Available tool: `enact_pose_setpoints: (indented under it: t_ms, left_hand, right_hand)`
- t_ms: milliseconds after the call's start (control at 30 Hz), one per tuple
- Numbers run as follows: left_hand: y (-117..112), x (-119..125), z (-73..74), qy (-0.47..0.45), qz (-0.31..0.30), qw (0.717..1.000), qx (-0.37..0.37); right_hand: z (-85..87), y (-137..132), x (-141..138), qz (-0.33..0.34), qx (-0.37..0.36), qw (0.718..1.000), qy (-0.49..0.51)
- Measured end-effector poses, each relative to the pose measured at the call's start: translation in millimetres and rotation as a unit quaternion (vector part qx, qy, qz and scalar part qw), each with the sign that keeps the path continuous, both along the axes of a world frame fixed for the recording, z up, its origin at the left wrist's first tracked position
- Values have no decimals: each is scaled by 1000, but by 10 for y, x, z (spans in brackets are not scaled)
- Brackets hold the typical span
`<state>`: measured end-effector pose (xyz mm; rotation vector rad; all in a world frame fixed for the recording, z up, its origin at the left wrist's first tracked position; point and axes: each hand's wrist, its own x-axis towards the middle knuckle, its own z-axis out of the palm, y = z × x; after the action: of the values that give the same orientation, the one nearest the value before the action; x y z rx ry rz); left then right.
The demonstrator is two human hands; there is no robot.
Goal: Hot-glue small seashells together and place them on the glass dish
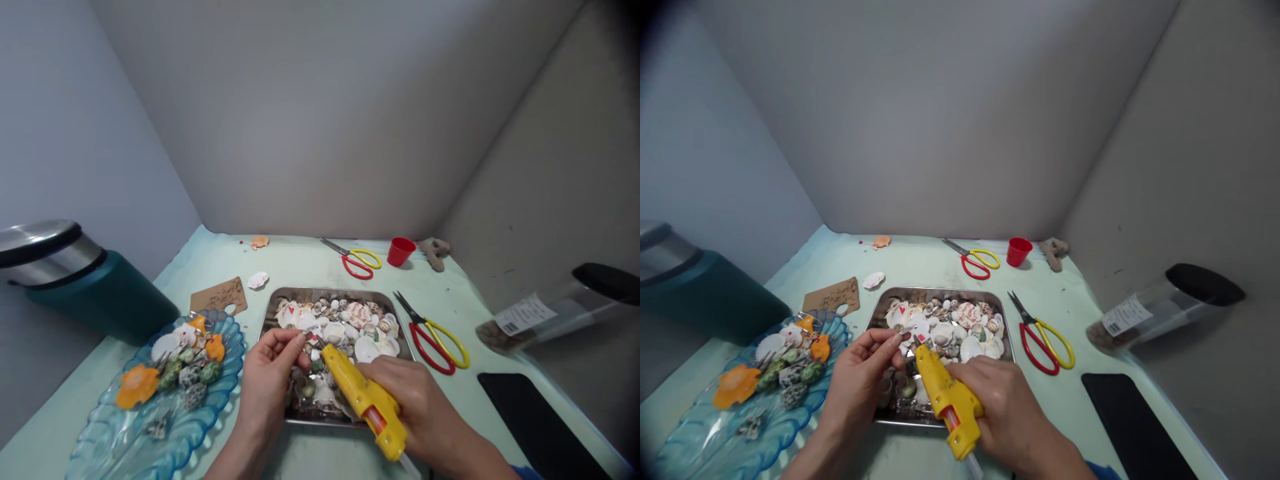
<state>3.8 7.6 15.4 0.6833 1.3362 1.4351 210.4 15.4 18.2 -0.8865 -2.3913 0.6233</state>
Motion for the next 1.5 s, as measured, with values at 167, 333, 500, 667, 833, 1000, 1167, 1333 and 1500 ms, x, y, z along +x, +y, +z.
enact_pose_setpoints:
  t_ms: [167,333,500,667,833,1000,1167,1333,1500]
  left_hand:
    - [-2,-15,-15,11,25,999,23]
    - [-12,-26,-15,7,19,999,45]
    - [-35,-33,-30,15,14,997,68]
    - [-44,-32,-34,25,14,996,87]
    - [-36,-41,-37,19,12,995,99]
    - [-28,-34,-23,9,15,994,104]
    - [-32,-41,-37,2,23,994,105]
    - [-33,-50,-45,-1,28,994,108]
    - [-35,-52,-35,2,47,992,114]
  right_hand:
    - [94,-35,-9,-31,-65,995,-67]
    - [133,-70,-20,-59,-86,983,-148]
    - [163,-74,-21,-101,-43,967,-231]
    - [225,-87,-38,-119,-1,948,-297]
    - [299,-94,27,-117,2,945,-307]
    - [433,-60,38,-104,13,954,-279]
    - [523,40,-180,-71,66,954,-284]
    - [450,290,-452,-80,107,941,-310]
    - [341,502,-652,-70,121,936,-324]
